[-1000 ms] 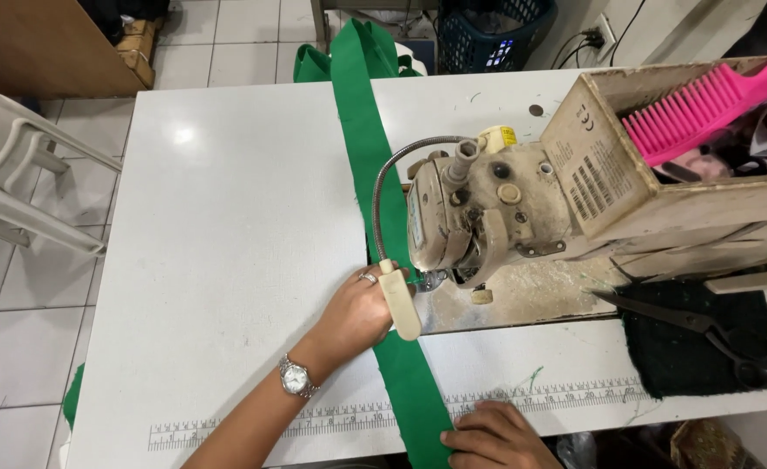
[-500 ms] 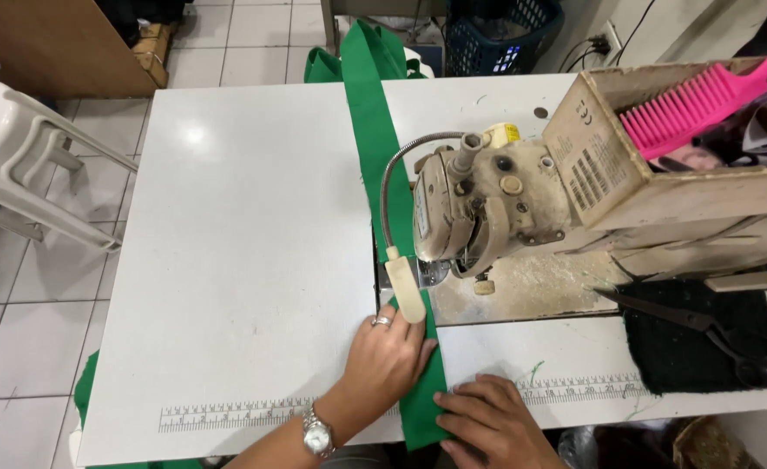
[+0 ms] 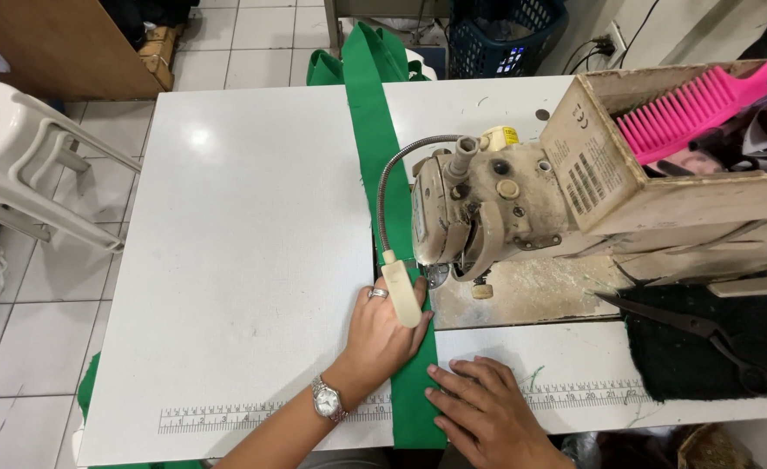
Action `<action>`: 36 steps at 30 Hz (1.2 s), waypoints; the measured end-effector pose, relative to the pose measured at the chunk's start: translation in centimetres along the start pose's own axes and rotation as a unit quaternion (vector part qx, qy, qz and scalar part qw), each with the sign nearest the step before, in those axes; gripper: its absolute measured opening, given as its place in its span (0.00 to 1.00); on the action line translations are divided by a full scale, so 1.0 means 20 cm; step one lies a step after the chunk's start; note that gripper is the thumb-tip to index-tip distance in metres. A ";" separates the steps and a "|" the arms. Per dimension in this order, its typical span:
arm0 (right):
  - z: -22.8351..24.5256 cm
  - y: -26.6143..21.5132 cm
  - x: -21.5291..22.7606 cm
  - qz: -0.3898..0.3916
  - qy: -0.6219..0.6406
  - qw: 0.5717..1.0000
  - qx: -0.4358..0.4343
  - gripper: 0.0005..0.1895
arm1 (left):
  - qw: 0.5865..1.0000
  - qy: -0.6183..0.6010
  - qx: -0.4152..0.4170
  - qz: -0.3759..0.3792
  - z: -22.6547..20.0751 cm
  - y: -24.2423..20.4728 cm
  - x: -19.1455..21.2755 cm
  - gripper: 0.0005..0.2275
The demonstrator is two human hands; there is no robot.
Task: Folding the edges of long green fabric strips and sewing them using an industrial sewing machine.
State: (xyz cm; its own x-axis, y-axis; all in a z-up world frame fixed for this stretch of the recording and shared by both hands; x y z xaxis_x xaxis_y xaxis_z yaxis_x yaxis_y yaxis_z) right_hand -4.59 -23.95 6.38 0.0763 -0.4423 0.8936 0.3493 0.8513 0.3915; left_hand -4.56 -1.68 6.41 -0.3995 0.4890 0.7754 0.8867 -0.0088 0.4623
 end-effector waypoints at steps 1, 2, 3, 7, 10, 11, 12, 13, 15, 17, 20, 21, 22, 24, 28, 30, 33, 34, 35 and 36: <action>0.00 0.00 0.00 0.003 -0.007 1.000 -0.003 0.16 | 1.000 -0.010 0.003 0.003 0.00 0.01 0.01 0.18; 0.01 0.00 0.00 0.004 -0.006 1.000 -0.003 0.16 | 1.000 -0.011 0.004 0.004 -0.01 0.01 0.03 0.18; 0.02 -0.01 0.01 -0.015 -0.019 1.000 0.002 0.15 | 1.000 0.000 0.002 0.007 -0.01 0.00 0.04 0.15; 0.06 -0.03 -0.03 -0.121 -0.079 0.988 0.059 0.08 | 0.993 0.061 -0.098 0.028 -0.12 -0.08 0.10 0.09; 0.06 -0.02 -0.03 -0.082 -0.087 0.992 0.048 0.07 | 0.986 0.065 -0.136 0.065 -0.22 -0.19 0.11 0.06; 0.06 -0.03 -0.03 -0.078 -0.087 0.992 0.049 0.07 | 0.987 0.063 -0.134 0.064 -0.23 -0.22 0.09 0.06; 0.05 -0.03 -0.04 -0.076 -0.090 0.992 0.042 0.09 | 0.988 0.070 -0.127 0.050 -0.22 -0.24 0.08 0.08; 0.05 -0.03 -0.05 -0.073 -0.093 0.992 0.036 0.10 | 0.989 0.078 -0.119 0.036 -0.22 -0.25 0.07 0.09; 0.03 -0.03 -0.07 -0.080 -0.116 0.989 0.044 0.11 | 0.989 0.083 -0.116 0.038 -0.21 -0.26 0.07 0.10; 0.03 -0.03 -0.08 -0.083 -0.138 0.986 0.048 0.12 | 0.989 0.084 -0.114 0.043 -0.21 -0.24 0.11 0.11; 0.03 -0.04 -0.09 -0.104 -0.135 0.985 0.017 0.10 | 0.984 0.077 -0.150 0.065 -0.23 -0.24 0.14 0.10; 0.03 -0.04 -0.10 -0.124 -0.127 0.984 0.012 0.08 | 0.982 0.042 -0.162 0.087 -0.22 -0.28 0.11 0.11; 0.02 -0.04 -0.10 -0.144 -0.119 0.982 0.008 0.08 | 0.979 0.007 -0.173 0.109 -0.22 -0.31 0.08 0.12; 0.03 -0.04 -0.10 -0.146 -0.118 0.982 0.009 0.10 | 0.982 0.020 -0.167 0.090 -0.21 -0.31 0.08 0.11; 0.05 0.00 -0.07 -0.125 -0.132 0.983 0.003 0.10 | 0.981 0.033 -0.162 0.097 -0.21 -0.30 0.09 0.11; 0.04 0.00 -0.06 -0.102 -0.121 0.987 -0.006 0.10 | 0.982 0.034 -0.160 0.098 -0.20 -0.30 0.09 0.11; 0.04 0.02 -0.05 -0.061 -0.108 0.992 -0.017 0.13 | 0.984 0.048 -0.146 0.094 -0.18 -0.26 0.13 0.11; 0.04 0.03 -0.04 -0.044 -0.108 0.993 -0.018 0.16 | 0.985 0.063 -0.135 0.087 -0.17 -0.24 0.15 0.11; 0.04 0.03 -0.04 -0.044 -0.109 0.993 -0.019 0.16 | 0.985 0.062 -0.136 0.087 -0.17 -0.23 0.14 0.11; 0.03 0.04 -0.04 -0.037 -0.111 0.993 -0.018 0.16 | 0.985 0.064 -0.135 0.083 -0.16 -0.23 0.13 0.11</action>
State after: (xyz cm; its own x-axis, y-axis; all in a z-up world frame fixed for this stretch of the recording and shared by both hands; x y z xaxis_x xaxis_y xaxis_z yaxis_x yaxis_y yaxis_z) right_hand -5.04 -22.80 6.10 -0.1584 -0.4271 0.8902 0.3800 0.8058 0.4542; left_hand -10.34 -3.09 7.70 -0.2962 0.3484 0.8893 0.8543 -0.3198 0.4098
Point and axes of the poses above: each hand's wrist, its own y-axis towards the middle knuckle, its own x-axis out of the back of the hand, z = x × y, the point moved 1 cm from there along y, towards the middle knuckle, and after that the axes turned 12 degrees about -y, right-handed, at the moved point
